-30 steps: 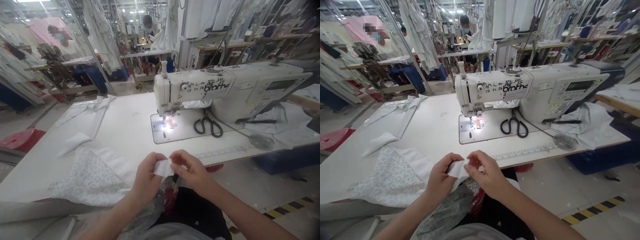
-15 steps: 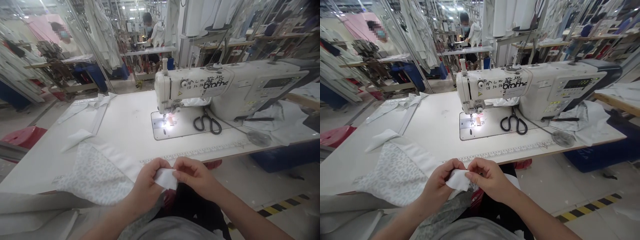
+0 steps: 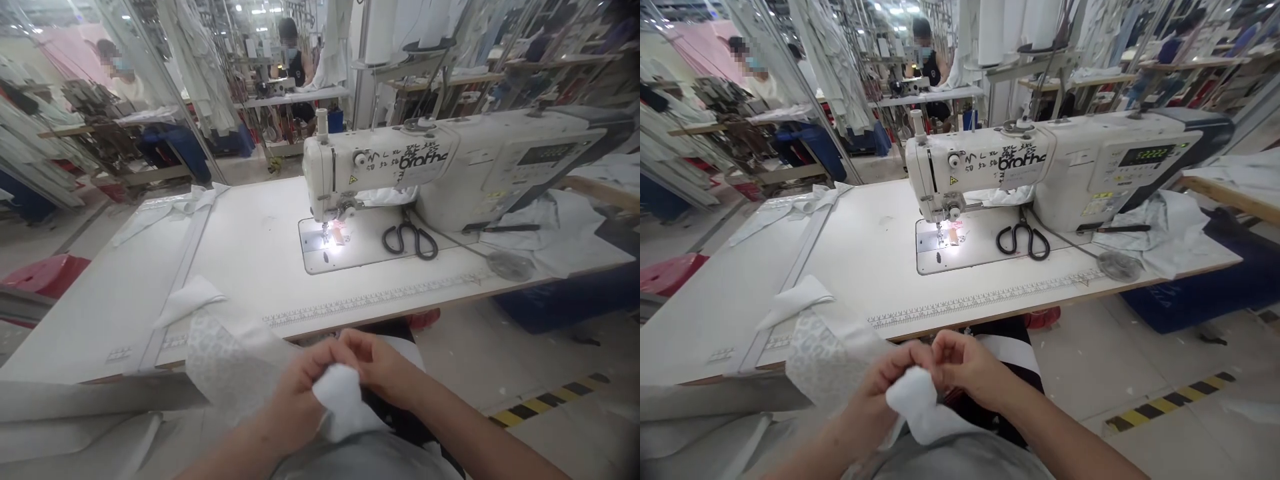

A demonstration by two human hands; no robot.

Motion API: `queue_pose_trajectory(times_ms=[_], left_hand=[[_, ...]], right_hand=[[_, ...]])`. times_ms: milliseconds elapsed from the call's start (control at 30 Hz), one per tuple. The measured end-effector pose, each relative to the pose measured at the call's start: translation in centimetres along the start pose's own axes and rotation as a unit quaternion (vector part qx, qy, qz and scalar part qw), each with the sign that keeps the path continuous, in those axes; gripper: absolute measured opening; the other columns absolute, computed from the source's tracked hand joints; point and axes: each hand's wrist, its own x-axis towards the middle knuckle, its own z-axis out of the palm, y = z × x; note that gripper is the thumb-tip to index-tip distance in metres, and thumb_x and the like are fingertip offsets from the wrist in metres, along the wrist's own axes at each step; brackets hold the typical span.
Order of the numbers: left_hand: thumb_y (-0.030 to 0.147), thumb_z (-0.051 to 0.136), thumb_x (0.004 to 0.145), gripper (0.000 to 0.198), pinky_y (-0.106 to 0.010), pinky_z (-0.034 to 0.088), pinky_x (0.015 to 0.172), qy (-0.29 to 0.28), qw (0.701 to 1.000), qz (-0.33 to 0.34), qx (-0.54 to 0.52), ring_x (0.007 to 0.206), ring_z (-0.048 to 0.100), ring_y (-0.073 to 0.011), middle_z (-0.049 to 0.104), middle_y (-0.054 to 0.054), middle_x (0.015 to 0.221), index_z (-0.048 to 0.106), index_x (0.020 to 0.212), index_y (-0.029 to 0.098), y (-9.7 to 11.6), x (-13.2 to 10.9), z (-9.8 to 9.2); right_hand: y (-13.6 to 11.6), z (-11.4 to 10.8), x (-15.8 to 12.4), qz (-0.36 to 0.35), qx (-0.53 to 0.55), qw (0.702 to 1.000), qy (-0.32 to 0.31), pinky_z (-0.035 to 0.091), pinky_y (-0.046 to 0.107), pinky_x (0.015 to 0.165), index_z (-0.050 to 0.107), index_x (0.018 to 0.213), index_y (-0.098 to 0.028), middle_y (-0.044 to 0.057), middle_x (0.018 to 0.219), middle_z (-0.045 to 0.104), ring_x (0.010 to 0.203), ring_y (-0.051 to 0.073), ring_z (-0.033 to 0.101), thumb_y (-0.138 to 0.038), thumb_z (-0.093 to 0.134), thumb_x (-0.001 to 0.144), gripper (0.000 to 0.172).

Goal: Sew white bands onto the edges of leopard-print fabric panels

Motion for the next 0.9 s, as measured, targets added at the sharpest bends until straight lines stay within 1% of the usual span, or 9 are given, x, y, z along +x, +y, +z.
queue_pose_trajectory(times_ms=[100, 200, 300, 400, 467, 533, 700, 800, 900], left_hand=[[0.019, 0.057, 0.074, 0.006, -0.021, 0.039, 0.056, 0.145, 0.964, 0.118, 0.190, 0.062, 0.049, -0.0114, 0.056, 0.000, 0.069, 0.060, 0.079, 0.018, 0.4, 1.0, -1.1], [0.015, 0.056, 0.071, 0.012, -0.023, 0.041, 0.062, 0.211, 0.919, 0.160, 0.293, 0.065, 0.050, -0.0126, 0.058, 0.001, 0.071, 0.062, 0.080, 0.020, 0.5, 2.0, -2.0], [0.018, 0.064, 0.068, 0.008, -0.021, 0.039, 0.060, 0.184, 0.969, 0.075, 0.147, 0.064, 0.050, -0.0112, 0.057, 0.001, 0.069, 0.062, 0.075, 0.018, -0.1, 2.1, -2.2], [0.029, 0.074, 0.062, 0.022, -0.019, 0.035, 0.052, 0.067, 0.994, -0.046, -0.079, 0.057, 0.046, -0.0088, 0.051, 0.002, 0.063, 0.059, 0.069, 0.015, -1.0, 0.9, -1.5], [0.038, 0.075, 0.062, 0.031, -0.019, 0.028, 0.046, -0.016, 0.982, -0.099, -0.159, 0.050, 0.039, -0.0068, 0.045, 0.002, 0.058, 0.056, 0.063, 0.013, -1.6, -0.1, -0.9], [0.044, 0.072, 0.066, 0.038, -0.019, 0.025, 0.045, -0.050, 0.972, -0.124, -0.195, 0.048, 0.035, -0.0058, 0.042, 0.001, 0.056, 0.054, 0.058, 0.011, -2.1, -0.8, -0.6], [0.043, 0.068, 0.072, 0.033, -0.023, 0.036, 0.057, 0.013, 0.948, -0.159, -0.275, 0.057, 0.046, -0.0111, 0.050, -0.002, 0.060, 0.061, 0.070, 0.011, -3.2, -1.0, -1.5], [0.040, 0.064, 0.076, 0.029, -0.025, 0.039, 0.062, 0.030, 0.941, -0.152, -0.301, 0.060, 0.051, -0.0128, 0.056, -0.004, 0.064, 0.064, 0.077, 0.011, -3.7, -0.9, -1.9], [0.038, 0.066, 0.074, 0.027, -0.024, 0.040, 0.062, 0.040, 0.933, -0.153, -0.323, 0.061, 0.051, -0.0120, 0.058, -0.004, 0.068, 0.063, 0.074, 0.011, -3.8, -0.9, -1.6]], right_hand=[[1.1, 0.8, 0.1, -0.056, 0.005, 0.997, 0.048, 0.034, 0.022, 0.059, 0.052, 0.080, -0.018, -0.002, 0.071, 0.046, 0.064, 0.011, 0.041, -0.055, 0.064, 0.073, 0.040], [1.1, 2.1, -0.2, -0.079, -0.044, 0.990, 0.108, 0.032, 0.021, 0.055, 0.048, 0.073, -0.019, -0.003, 0.067, 0.041, 0.060, 0.011, 0.036, -0.053, 0.056, 0.081, 0.036], [0.4, 2.3, -0.3, -0.129, -0.129, 0.960, 0.213, 0.028, 0.021, 0.049, 0.037, 0.064, -0.020, -0.005, 0.060, 0.032, 0.054, 0.010, 0.029, -0.046, 0.042, 0.091, 0.038], [0.9, 1.4, 0.0, -0.228, -0.345, 0.871, 0.266, 0.023, 0.023, 0.046, 0.024, 0.058, -0.021, -0.006, 0.054, 0.026, 0.049, 0.010, 0.027, -0.035, 0.036, 0.093, 0.039], [2.0, 0.6, 0.4, -0.258, -0.440, 0.820, 0.258, 0.021, 0.025, 0.045, 0.021, 0.057, -0.021, -0.006, 0.052, 0.025, 0.046, 0.010, 0.027, -0.029, 0.035, 0.092, 0.039], [3.1, -0.1, 0.7, -0.251, -0.467, 0.811, 0.247, 0.021, 0.026, 0.045, 0.021, 0.056, -0.021, -0.006, 0.051, 0.025, 0.045, 0.010, 0.028, -0.027, 0.035, 0.091, 0.038], [2.3, -0.6, -0.6, -0.258, -0.478, 0.806, 0.233, 0.035, 0.026, 0.052, 0.046, 0.066, -0.020, -0.001, 0.062, 0.045, 0.056, 0.013, 0.044, -0.023, 0.040, 0.091, 0.026], [0.0, -0.2, -1.8, -0.332, -0.459, 0.810, 0.149, 0.046, 0.029, 0.065, 0.057, 0.096, -0.020, 0.005, 0.085, 0.056, 0.077, 0.017, 0.053, -0.024, 0.046, 0.091, 0.013], [-1.3, 0.3, -2.3, -0.368, -0.458, 0.808, 0.047, 0.049, 0.034, 0.077, 0.056, 0.111, -0.024, 0.007, 0.098, 0.058, 0.091, 0.020, 0.054, -0.022, 0.053, 0.088, 0.023]])
